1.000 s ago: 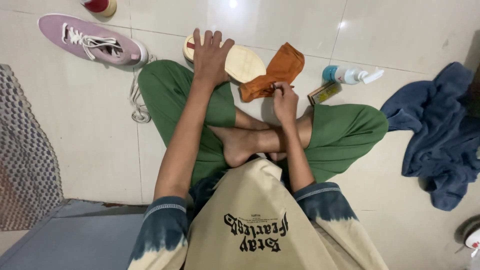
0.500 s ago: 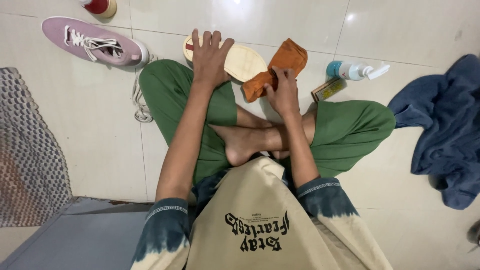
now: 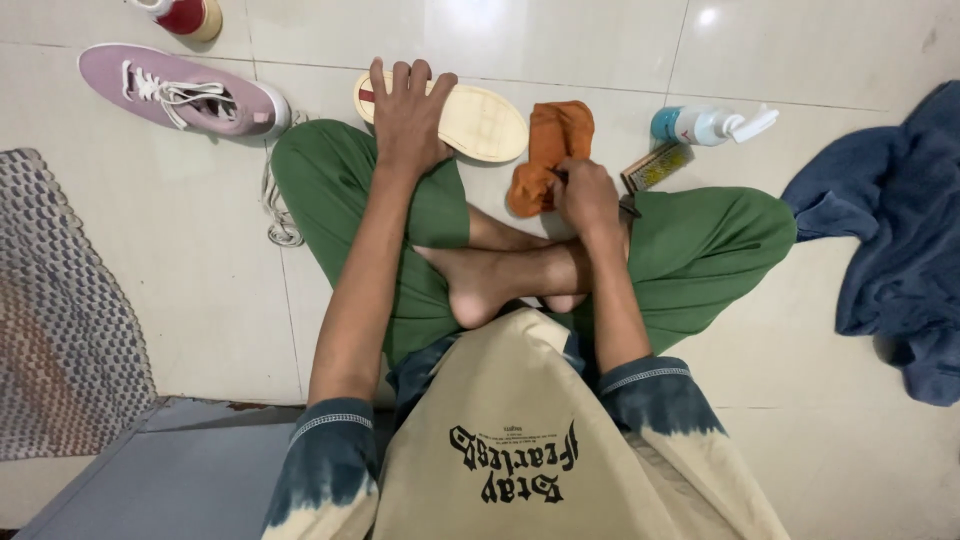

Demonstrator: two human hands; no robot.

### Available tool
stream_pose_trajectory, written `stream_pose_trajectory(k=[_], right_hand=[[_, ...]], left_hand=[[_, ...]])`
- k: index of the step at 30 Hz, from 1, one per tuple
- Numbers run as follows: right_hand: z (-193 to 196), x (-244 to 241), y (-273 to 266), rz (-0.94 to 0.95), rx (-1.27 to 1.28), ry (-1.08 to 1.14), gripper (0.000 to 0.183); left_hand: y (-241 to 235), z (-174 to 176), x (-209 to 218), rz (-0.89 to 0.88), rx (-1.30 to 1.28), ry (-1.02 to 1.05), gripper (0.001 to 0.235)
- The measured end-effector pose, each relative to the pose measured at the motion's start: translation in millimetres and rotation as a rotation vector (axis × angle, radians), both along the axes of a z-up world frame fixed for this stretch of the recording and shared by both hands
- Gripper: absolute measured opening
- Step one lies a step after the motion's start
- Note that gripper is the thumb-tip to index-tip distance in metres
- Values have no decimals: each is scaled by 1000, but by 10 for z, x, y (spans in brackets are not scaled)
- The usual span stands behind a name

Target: The person sits on the floor and cleans the sole of a shoe using a small brush and a spray bottle. They apply the spray to the sole, scrub it with the brush, and then wipe the area with an orange cloth.

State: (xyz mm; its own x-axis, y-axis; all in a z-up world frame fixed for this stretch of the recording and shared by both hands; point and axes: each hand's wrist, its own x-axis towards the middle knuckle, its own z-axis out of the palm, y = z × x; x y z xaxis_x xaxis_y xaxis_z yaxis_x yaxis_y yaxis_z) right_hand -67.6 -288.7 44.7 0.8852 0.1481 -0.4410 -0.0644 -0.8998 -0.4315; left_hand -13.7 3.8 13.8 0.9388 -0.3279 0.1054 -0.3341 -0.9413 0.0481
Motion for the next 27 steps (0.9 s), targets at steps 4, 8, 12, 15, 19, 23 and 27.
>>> stream_pose_trajectory(k=[4,8,12,15,19,23,27], right_hand=[[-100,69,-4,-51,-38,-232,14],[-140,138,189,-208,-11,-369,35],[-206,175,459,-175,144,-522,28],[-340,231,590,-248,192,-584,25],[-327,256,670,-208,300,-660,26],[-310,232,695,-63,273,-789,7],[-358,9,570,25,237,-747,19]], left_hand=[[-10,35,-53,-3,37,-111,78],[-33,68,-100,25,75,-73,80],[-36,41,-96,34,58,-24,83],[-41,113,-105,26,74,-64,79],[-47,111,-126,28,80,-38,85],[-20,139,-86,28,58,-63,81],[-47,147,-88,26,56,-61,79]])
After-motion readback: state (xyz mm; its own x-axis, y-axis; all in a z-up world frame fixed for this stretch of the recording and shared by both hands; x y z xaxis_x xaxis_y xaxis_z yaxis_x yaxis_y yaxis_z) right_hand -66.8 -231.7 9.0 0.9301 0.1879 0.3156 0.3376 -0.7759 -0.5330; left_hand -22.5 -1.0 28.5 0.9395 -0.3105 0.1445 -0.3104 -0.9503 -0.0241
